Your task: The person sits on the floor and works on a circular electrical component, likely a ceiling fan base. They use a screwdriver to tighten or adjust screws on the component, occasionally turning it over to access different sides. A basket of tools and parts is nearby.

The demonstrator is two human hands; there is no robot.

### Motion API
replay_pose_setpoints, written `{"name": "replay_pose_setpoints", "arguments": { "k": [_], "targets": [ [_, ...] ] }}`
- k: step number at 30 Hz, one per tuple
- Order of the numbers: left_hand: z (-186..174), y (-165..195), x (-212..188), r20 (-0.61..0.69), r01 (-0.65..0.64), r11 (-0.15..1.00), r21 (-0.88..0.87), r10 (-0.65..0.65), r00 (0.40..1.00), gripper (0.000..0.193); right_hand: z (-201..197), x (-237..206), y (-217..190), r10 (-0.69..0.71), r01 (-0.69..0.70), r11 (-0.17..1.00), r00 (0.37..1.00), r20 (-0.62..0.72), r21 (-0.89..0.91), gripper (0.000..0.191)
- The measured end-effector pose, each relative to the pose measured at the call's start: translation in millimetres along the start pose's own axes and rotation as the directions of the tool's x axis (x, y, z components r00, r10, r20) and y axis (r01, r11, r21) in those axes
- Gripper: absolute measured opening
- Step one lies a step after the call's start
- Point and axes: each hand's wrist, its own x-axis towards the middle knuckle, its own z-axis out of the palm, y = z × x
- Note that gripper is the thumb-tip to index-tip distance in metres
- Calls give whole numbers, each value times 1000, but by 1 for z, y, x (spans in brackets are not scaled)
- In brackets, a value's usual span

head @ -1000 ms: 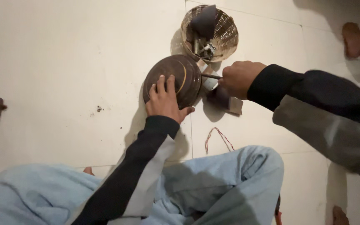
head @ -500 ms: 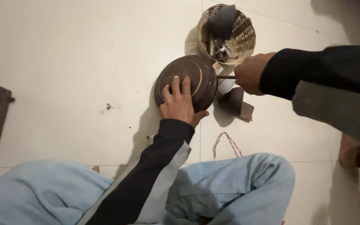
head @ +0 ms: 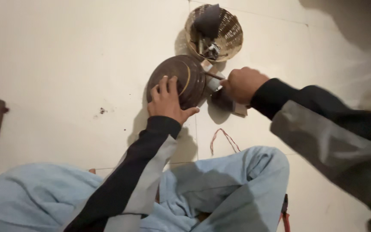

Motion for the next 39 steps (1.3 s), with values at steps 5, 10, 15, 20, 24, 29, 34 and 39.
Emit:
{"name": "replay_pose_setpoints", "arguments": {
  "k": [5,10,15,20,24,29,34,39],
  "targets": [
    [0,-6,-4,-46,-24,1000,-13,24,999,116,26,21,-6,-46,65,984,992,-116,168,52],
    [-2,-4,-2,-46,-19,1000,-21,18,999,118,38,31,-6,-28,41,997,981,-191,65,51],
    [-10,5,7,79,30,999,32,-32,996,126,28,35,-6,-68,65,998,984,-162,-26,49],
    [-14,11,12,137,62,998,23,-65,988,124,23,40,-7,-83,69,992,987,-135,-108,43],
    [-9,9,10,127,64,998,2,-63,990,123,31,45,-5,-103,79,982,986,-134,-173,42],
    [-13,5,3,151,69,998,5,-68,986,124,34,43,-8,-172,143,972,973,-151,-186,34],
    [-25,2,12,241,20,999,25,-26,970,120,26,25,-15,-55,43,995,990,-128,-90,41],
    [-20,-16,-7,133,-90,993,81,79,988,118,36,3,-21,-1,10,984,999,-52,180,47]
  ]
}}
